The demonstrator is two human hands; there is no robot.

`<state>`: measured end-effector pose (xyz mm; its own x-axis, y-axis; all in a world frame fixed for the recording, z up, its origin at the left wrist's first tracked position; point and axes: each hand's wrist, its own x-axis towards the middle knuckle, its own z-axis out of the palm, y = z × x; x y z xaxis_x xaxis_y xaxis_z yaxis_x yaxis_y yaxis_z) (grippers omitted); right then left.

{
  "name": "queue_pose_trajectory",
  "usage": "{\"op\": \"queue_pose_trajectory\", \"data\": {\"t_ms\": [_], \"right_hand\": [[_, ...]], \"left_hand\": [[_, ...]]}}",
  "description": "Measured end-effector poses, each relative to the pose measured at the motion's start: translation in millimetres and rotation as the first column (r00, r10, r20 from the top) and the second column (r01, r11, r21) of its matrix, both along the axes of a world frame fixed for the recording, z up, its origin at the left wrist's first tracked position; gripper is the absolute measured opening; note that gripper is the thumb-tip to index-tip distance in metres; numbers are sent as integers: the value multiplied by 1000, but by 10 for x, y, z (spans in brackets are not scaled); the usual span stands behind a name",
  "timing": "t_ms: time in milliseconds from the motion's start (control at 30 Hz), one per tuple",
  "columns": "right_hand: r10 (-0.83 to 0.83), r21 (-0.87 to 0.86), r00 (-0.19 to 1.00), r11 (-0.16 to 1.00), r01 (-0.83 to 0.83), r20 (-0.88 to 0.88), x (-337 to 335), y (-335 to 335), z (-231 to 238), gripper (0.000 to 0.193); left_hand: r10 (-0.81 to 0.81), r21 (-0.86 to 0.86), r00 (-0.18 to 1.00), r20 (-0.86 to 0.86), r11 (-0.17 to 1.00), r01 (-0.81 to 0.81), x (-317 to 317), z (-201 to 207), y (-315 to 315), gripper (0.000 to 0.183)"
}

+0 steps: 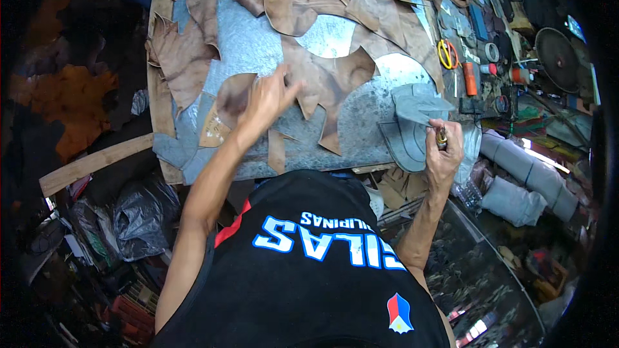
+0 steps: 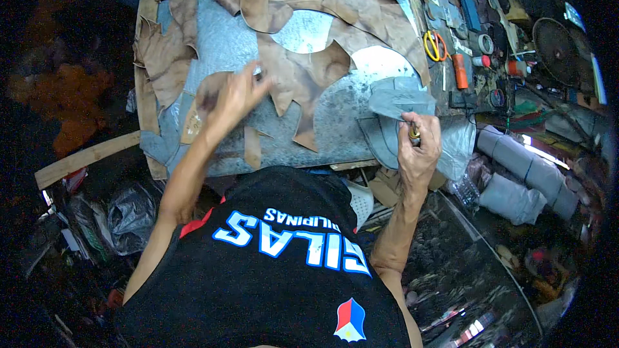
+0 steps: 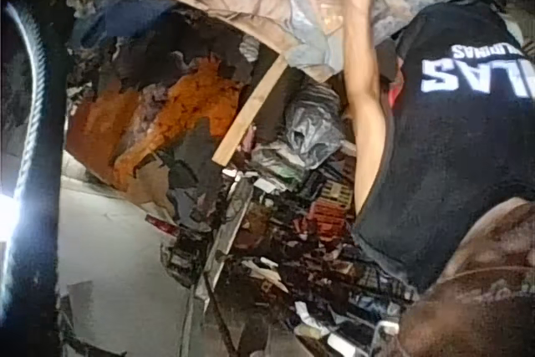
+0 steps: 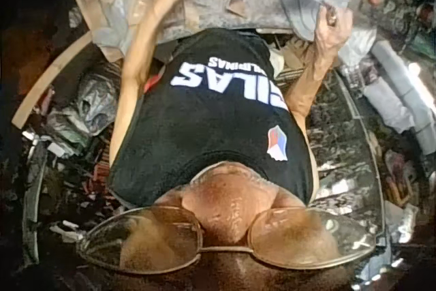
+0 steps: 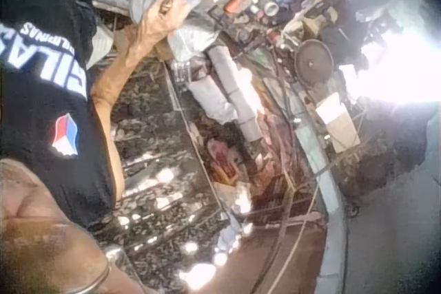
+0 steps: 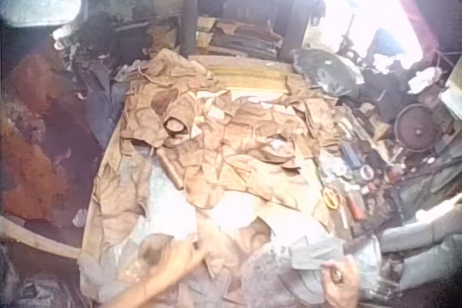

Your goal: Cutting out leather shoe components using templates and a utility knife.

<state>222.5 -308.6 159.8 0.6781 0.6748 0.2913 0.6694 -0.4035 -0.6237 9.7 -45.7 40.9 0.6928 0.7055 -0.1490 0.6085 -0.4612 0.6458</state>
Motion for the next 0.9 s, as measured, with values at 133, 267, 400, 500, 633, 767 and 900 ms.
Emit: {"op": "queue_pose_trajectory", "data": {"t_ms": [133,267,400,500,633,767,900], "right_hand": [[-6,35,999,999,8,-40,325,-51,67,14],[-71,88,864,987,132,-499,580,-20,-16,8],[-47,80,806,990,116,-590,594,202,-22,14],[93,144,670,989,21,-736,515,400,-101,18],[120,60,562,991,-123,-819,101,897,-251,17],[165,33,480,962,-271,-862,-208,1295,-727,19],[184,-80,589,916,-394,-787,-338,1634,-876,22]], "left_hand": [[84,-396,994,-69,912,-104,-84,87,-475,60],[247,-448,966,74,874,-189,-96,-237,-599,55],[92,-332,992,91,942,-57,-410,-291,-543,51],[-88,-279,995,36,956,94,-663,-179,-416,51],[-46,-192,998,-44,981,37,-741,-48,-442,51],[50,-7,997,56,999,-49,-820,-36,-758,58],[19,91,1000,18,996,-20,-964,31,-974,73]]}}
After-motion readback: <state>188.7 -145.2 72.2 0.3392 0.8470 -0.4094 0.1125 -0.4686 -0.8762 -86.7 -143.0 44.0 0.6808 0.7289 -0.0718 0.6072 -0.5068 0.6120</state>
